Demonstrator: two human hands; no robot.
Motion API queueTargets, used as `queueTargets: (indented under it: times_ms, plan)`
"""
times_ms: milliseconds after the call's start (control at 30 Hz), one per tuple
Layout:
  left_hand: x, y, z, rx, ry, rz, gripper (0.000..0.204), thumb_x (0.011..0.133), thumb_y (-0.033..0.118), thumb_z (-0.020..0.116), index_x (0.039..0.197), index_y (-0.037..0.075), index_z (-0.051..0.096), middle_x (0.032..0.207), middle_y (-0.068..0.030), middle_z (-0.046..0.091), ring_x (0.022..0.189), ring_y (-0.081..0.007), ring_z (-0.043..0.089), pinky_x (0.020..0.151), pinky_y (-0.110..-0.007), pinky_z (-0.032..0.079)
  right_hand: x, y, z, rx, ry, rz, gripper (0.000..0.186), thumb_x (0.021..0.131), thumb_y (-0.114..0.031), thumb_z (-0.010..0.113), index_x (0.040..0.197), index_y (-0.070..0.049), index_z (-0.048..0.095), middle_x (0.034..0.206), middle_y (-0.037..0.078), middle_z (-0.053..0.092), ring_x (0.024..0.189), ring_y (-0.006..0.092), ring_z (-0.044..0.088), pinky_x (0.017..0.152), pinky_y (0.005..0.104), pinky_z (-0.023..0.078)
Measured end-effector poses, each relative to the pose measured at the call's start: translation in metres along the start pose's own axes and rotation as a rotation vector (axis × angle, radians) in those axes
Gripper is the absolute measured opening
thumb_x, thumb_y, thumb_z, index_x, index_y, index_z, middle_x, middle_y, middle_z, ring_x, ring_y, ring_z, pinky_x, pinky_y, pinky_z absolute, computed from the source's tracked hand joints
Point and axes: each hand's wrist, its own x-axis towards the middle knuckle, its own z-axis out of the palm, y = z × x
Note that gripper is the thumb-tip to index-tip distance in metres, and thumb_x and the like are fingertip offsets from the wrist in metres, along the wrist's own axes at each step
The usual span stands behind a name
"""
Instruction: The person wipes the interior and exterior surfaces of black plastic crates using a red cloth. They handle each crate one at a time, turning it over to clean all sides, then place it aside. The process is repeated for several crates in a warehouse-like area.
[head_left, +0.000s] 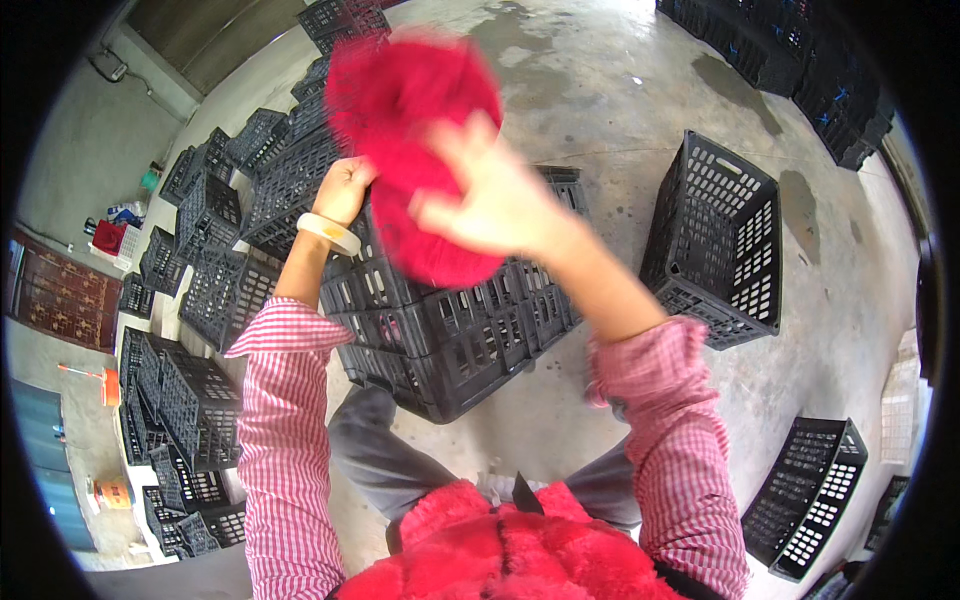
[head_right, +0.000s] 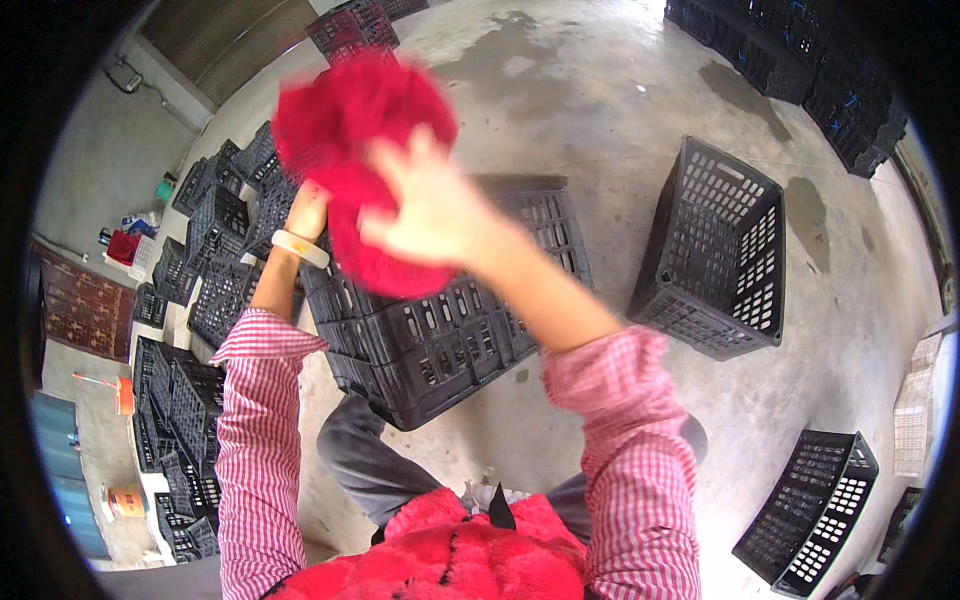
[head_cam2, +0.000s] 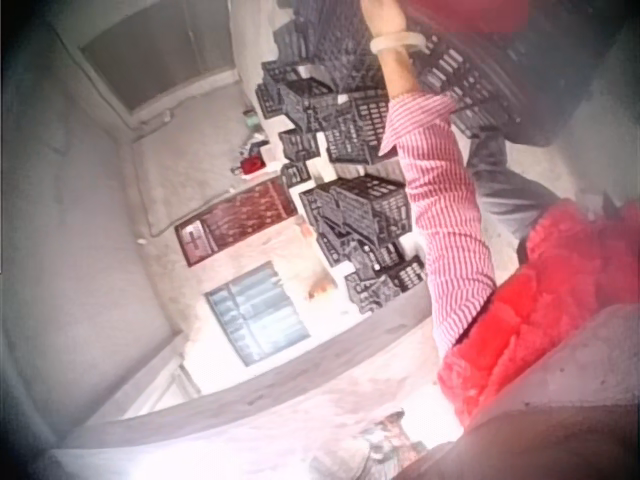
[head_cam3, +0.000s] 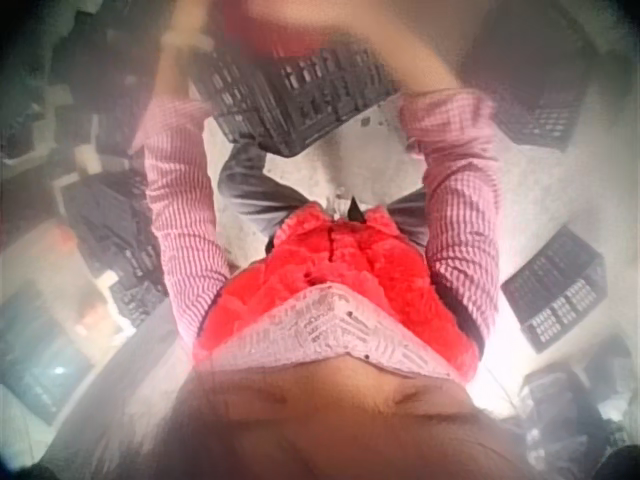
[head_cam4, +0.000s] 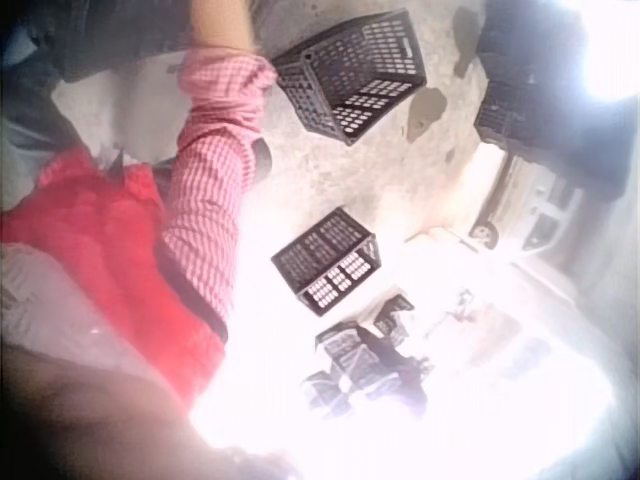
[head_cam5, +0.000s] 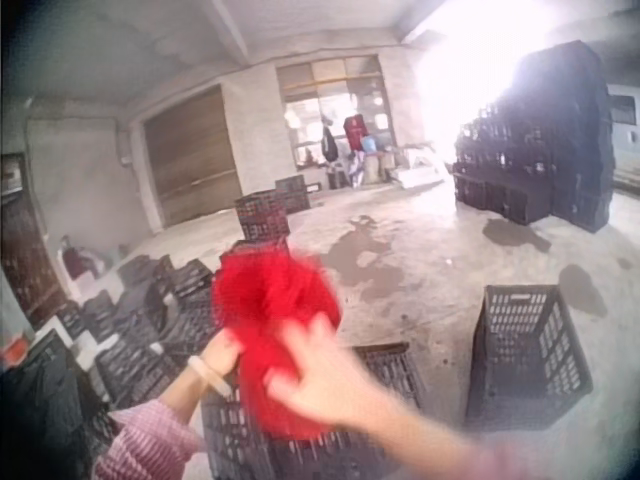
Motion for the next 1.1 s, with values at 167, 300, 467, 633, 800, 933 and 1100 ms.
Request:
queueTargets:
  times_ms: [167, 300, 467, 633, 800, 933, 1100]
  plan:
    - [-0.021, -0.023, -0.011, -0.141, 0.063, 0.020, 0.028, 0.086, 0.026, 0.053, 0.076, 0.001, 0.059, 0.073, 0.0009, 0.055, 0.073, -0.0067, 0.047, 0.068, -0.025, 0.037, -0.039, 0.003, 0.060, -0.092, -0.002, -0.132, 0.066, 0.060, -0.024, 0.075, 0.122, -0.024, 0.053, 0.118, 0.018, 0.042, 0.107, 0.0367, 0.044, 0.084, 0.0479, 0.043]
    - [-0.035, -0.020, -0.014, -0.121, 0.154, 0.035, 0.026, 0.084, 0.021, 0.051, 0.066, 0.002, 0.055, 0.063, 0.0041, 0.049, 0.062, -0.0052, 0.043, 0.060, -0.022, 0.034, -0.048, 0.039, 0.059, -0.211, -0.031, -0.277, 0.072, 0.054, -0.018, 0.077, 0.121, -0.027, 0.054, 0.117, 0.015, 0.044, 0.106, 0.0352, 0.046, 0.088, 0.0445, 0.042]
    - [-0.045, -0.005, -0.010, -0.002, 0.314, 0.071, 0.030, 0.082, 0.022, 0.051, 0.061, 0.002, 0.049, 0.058, 0.0064, 0.038, 0.056, -0.0046, 0.032, 0.052, -0.023, 0.023, -0.081, 0.159, 0.049, -0.473, -0.024, 0.051, 0.057, 0.059, -0.005, 0.062, 0.112, -0.026, 0.060, 0.104, 0.013, 0.047, 0.095, 0.0312, 0.049, 0.080, 0.0405, 0.042]
    - [-0.043, -0.005, -0.012, -0.001, 0.310, 0.051, 0.031, 0.082, 0.024, 0.051, 0.061, 0.001, 0.050, 0.059, 0.0060, 0.038, 0.057, -0.0052, 0.032, 0.053, -0.024, 0.024, -0.109, 0.268, 0.042, -0.645, -0.003, 0.566, 0.051, 0.070, -0.009, 0.059, 0.118, -0.027, 0.056, 0.116, 0.016, 0.049, 0.102, 0.0352, 0.052, 0.083, 0.0455, 0.045]
    - [-0.033, -0.008, -0.009, 0.074, 0.370, 0.094, 0.031, 0.083, 0.024, 0.052, 0.064, 0.000, 0.051, 0.060, 0.0057, 0.039, 0.058, -0.0051, 0.033, 0.053, -0.024, 0.026, -0.091, 0.250, 0.041, -0.298, 0.137, 0.780, 0.057, 0.069, -0.021, 0.070, 0.122, -0.020, 0.050, 0.111, 0.020, 0.051, 0.097, 0.0378, 0.056, 0.084, 0.0438, 0.047]
    - [-0.019, -0.003, 0.004, 0.045, 0.425, 0.096, 0.029, 0.085, 0.021, 0.056, 0.067, -0.001, 0.055, 0.061, 0.0055, 0.045, 0.059, -0.0041, 0.038, 0.054, -0.024, 0.030, -0.063, 0.141, 0.065, -0.089, 0.216, 0.356, 0.038, 0.072, -0.017, 0.061, 0.109, -0.011, 0.056, 0.098, 0.021, 0.058, 0.094, 0.0371, 0.056, 0.081, 0.0452, 0.047]
    - [-0.014, 0.005, 0.005, -0.018, 0.406, -0.178, 0.032, 0.086, 0.020, 0.056, 0.059, 0.006, 0.049, 0.060, 0.0077, 0.046, 0.056, -0.0031, 0.036, 0.053, -0.023, 0.029, -0.082, -0.011, 0.079, 0.250, 0.091, -0.244, 0.031, 0.069, -0.019, 0.061, 0.100, -0.018, 0.060, 0.094, 0.015, 0.054, 0.086, 0.0321, 0.056, 0.070, 0.0433, 0.046]
